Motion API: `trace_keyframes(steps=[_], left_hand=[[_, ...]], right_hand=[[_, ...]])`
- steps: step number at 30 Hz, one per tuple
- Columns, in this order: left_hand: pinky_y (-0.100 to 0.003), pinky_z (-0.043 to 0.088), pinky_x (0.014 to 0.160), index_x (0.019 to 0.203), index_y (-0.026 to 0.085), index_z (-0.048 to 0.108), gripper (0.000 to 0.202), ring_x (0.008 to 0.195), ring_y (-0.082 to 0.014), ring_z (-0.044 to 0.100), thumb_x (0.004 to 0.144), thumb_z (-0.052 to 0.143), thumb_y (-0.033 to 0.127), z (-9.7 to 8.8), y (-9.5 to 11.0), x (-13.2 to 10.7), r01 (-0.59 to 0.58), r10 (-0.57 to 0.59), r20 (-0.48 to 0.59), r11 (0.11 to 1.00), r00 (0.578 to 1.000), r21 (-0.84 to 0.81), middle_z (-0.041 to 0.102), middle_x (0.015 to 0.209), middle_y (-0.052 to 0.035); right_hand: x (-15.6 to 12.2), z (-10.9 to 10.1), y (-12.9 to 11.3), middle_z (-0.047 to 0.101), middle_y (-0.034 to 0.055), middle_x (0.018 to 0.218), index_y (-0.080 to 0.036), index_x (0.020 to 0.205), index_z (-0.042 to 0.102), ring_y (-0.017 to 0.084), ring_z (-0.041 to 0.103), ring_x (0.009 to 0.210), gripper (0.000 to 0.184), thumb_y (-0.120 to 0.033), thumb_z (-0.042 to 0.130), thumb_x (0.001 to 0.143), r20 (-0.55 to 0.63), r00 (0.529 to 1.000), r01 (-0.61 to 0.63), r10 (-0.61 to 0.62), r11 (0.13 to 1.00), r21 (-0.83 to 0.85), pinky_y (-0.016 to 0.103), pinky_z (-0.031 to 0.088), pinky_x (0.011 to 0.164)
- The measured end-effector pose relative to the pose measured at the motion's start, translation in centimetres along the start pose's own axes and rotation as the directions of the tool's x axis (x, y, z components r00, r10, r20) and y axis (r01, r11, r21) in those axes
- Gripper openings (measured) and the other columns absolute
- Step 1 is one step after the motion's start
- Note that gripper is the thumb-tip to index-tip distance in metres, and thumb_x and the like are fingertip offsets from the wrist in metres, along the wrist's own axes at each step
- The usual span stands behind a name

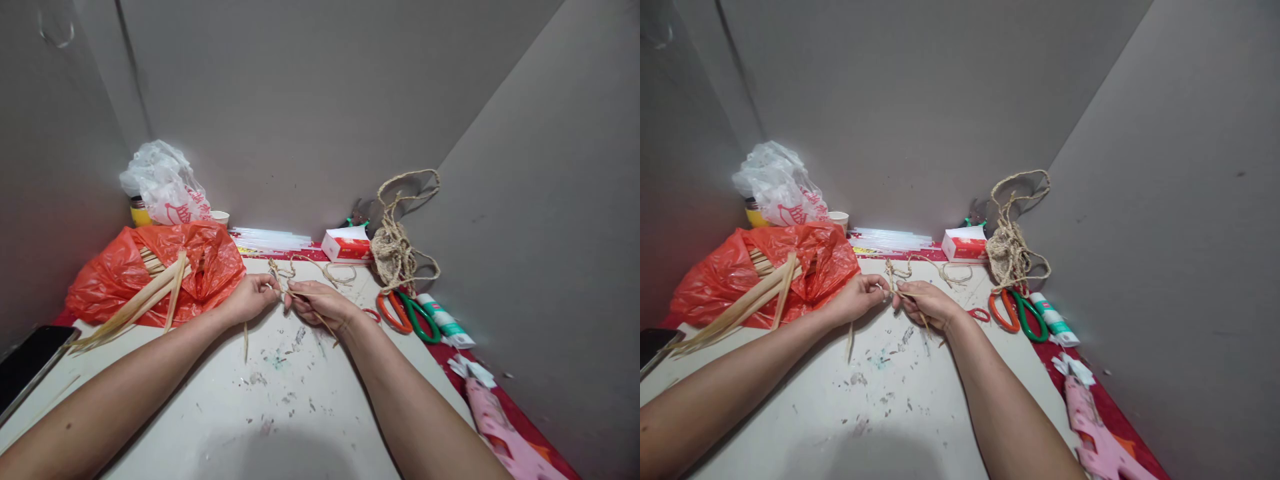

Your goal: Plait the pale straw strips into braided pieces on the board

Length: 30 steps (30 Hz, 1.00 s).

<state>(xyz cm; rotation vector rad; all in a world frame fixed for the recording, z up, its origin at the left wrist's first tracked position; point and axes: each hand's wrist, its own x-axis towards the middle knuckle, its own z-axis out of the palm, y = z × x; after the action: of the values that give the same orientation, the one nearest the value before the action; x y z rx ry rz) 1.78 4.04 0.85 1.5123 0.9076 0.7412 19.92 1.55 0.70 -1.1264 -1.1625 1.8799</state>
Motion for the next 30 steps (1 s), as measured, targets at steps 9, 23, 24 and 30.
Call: trace_keyframes(steps=[9, 23, 24, 30], left_hand=[[-0.018, 0.028, 0.05, 0.072, 0.015, 0.055, 0.017, 0.05, -0.0063, 0.042, 0.068, 0.062, 0.03, 0.2, -0.1, 0.0, -0.023, 0.024, 0.008, 0.997, 1.0, -0.074, 0.057, 0.059, 0.0021], [-0.019, 0.014, 0.041, 0.071, 0.015, 0.054, 0.024, 0.036, -0.0023, 0.023, 0.067, 0.065, 0.036, -0.2, 0.5, -0.3, 0.102, -0.104, -0.015, 0.99, 0.994, -0.098, 0.038, 0.042, 0.01], [-0.019, 0.013, 0.041, 0.071, 0.016, 0.054, 0.024, 0.036, -0.0023, 0.022, 0.067, 0.065, 0.036, -0.2, 0.5, -0.3, 0.105, -0.107, -0.013, 0.989, 0.994, -0.108, 0.037, 0.042, 0.0103], [-0.02, 0.013, 0.041, 0.071, 0.015, 0.054, 0.022, 0.036, -0.0021, 0.022, 0.067, 0.065, 0.033, -0.2, 0.5, -0.2, 0.115, -0.117, -0.011, 0.987, 0.993, -0.114, 0.038, 0.042, 0.0103]], right_hand=[[0.0, 0.6, -0.1, 0.035, -0.0093, 0.047, -0.017, 0.076, 0.05, 0.002, 0.022, 0.033, 0.027, -0.04, 0.062, 0.073, -0.126, 0.992, 0.006, -0.009, 1.0, -0.02, 0.015, 0.011, 0.032], [-0.7, 1.2, -0.9, 0.038, -0.0075, 0.043, -0.013, 0.073, 0.063, 0.003, 0.024, 0.038, 0.014, -0.025, 0.062, 0.066, -0.222, 0.941, 0.208, -0.255, 0.954, -0.217, 0.019, 0.014, 0.038], [-0.8, 1.1, -1.0, 0.04, -0.0069, 0.044, -0.012, 0.075, 0.066, 0.003, 0.025, 0.038, 0.016, -0.024, 0.061, 0.065, -0.208, 0.942, 0.211, -0.264, 0.946, -0.246, 0.019, 0.015, 0.039], [-0.6, 1.2, -1.4, 0.065, 0.0023, 0.065, -0.013, 0.077, 0.072, 0.011, 0.052, 0.057, 0.018, -0.02, 0.059, 0.066, -0.26, 0.882, 0.227, -0.393, 0.837, -0.498, 0.023, 0.037, 0.053]])
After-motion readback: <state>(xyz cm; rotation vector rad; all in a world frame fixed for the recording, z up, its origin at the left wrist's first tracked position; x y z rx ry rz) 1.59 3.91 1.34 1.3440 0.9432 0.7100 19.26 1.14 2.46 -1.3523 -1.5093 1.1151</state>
